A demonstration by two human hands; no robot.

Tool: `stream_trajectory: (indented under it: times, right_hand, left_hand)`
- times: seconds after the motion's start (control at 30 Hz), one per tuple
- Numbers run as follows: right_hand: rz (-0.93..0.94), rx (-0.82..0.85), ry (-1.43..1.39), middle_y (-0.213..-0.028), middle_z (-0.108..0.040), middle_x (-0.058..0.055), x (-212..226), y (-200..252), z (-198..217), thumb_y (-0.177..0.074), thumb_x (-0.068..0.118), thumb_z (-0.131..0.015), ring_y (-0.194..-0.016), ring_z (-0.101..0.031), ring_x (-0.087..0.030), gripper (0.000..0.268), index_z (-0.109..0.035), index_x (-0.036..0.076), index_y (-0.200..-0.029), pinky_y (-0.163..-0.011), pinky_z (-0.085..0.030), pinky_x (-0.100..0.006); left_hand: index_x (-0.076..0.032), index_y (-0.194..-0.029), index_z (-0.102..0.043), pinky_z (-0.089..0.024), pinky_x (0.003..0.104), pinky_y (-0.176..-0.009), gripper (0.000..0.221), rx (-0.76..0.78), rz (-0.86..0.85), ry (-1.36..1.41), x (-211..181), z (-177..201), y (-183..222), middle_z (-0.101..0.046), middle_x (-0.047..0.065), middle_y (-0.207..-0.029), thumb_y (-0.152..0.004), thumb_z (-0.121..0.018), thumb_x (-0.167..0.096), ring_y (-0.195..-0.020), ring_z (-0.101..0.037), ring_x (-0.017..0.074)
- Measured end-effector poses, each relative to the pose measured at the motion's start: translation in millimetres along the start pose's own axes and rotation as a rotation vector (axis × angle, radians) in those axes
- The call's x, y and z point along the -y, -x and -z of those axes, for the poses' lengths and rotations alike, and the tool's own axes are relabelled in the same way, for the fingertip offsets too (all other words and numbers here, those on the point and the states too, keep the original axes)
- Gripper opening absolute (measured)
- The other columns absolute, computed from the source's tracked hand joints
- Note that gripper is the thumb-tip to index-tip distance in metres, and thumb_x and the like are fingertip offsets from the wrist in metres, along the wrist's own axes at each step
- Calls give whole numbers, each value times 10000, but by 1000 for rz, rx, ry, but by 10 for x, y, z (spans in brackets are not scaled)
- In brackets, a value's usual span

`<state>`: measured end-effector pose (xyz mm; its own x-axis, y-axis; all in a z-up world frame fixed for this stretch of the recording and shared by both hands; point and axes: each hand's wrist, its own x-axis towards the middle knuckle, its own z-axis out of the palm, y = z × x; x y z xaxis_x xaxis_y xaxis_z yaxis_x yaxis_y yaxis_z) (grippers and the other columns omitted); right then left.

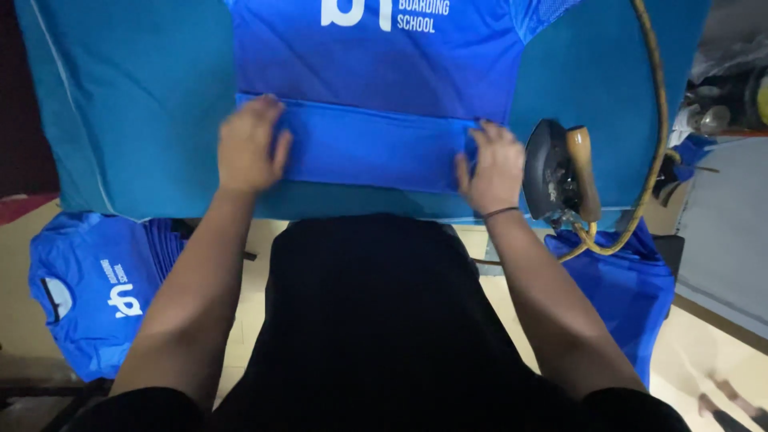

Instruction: The recorder is ironing several blue shirts on an ironing board using a heavy iron.

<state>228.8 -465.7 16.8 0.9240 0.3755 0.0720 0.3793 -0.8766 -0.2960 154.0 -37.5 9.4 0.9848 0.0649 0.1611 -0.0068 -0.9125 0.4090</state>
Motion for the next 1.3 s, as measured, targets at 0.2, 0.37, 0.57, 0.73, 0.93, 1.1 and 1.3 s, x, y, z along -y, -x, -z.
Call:
stream_trajectory:
  times: [0.2, 0.37, 0.57, 0.73, 0.93, 1.1, 1.3]
  right_hand:
    - [73, 131, 211, -1648, -299, -277, -81, 71, -8, -946, 590, -680, -1513, -238, -471, 976, -342, -83, -1568, -1175, -150, -639]
    - [-356, -18, 369, -1498, -426, -278, -665, 284, 588, -924, 536, -715, -1410, -338, -488, 747, -549, 20, -1438, -1124, -245, -661]
    - [-392, 180, 148, -1308, -512, -337, -1200, 336, 963, -974, 405, -726, -1211, -523, -509, 526, -604, -49, -1211, -1030, -438, -557]
    - [-196, 361, -45, -1276, -507, -373, -539, -107, 1000, -886, 270, -720, -1117, -559, -542, 587, -517, -91, -1303, -958, -483, -540]
    - [-65, 649, 55, -935, -700, -248, 159, -560, 721, -866, 265, -687, -845, -685, -484, 378, -528, 81, -1154, -784, -541, -585]
    - [8, 557, 95, -937, -721, -209, -96, -739, 657, -811, 244, -679, -827, -699, -465, 345, -557, 99, -1099, -748, -555, -579]
    - [151, 747, 137, -958, -733, -210, 99, -917, 619, -818, 247, -652, -879, -710, -435, 298, -617, 131, -1090, -783, -554, -579]
  left_hand:
    - [-10, -1618, -311, -104, 577, -1221, 870, 297, 62, -142, 31, -99, 136, -247, 187, -1701, -970, -594, -517, -1569, -178, 343]
    - [1, -1595, -393, -231, 552, -1207, 754, 79, 134, -104, 181, 77, 148, -365, 185, -1636, -1027, -639, -430, -1514, -340, 359]
    - [-20, -1331, -630, -484, 469, -1033, 329, -211, 332, 157, 398, -13, 151, -602, 194, -1275, -1071, -690, -213, -1195, -586, 373]
    - [-38, -1145, -705, -478, 481, -927, 227, -181, 308, 107, 460, -129, -75, -619, 169, -1097, -1041, -740, -235, -1066, -588, 365]
    - [-94, -1025, -698, -433, 480, -855, 166, -207, 300, -17, 531, -387, -147, -627, 109, -1057, -1015, -749, -253, -1034, -581, 333]
    - [-107, -1030, -682, -404, 475, -874, 156, -238, 307, -29, 521, -358, -107, -617, 104, -1068, -1018, -742, -250, -1041, -569, 327]
    - [-105, -1121, -672, -395, 477, -885, 205, -230, 301, -79, 508, -374, -118, -598, 115, -1108, -1001, -744, -255, -1068, -557, 343]
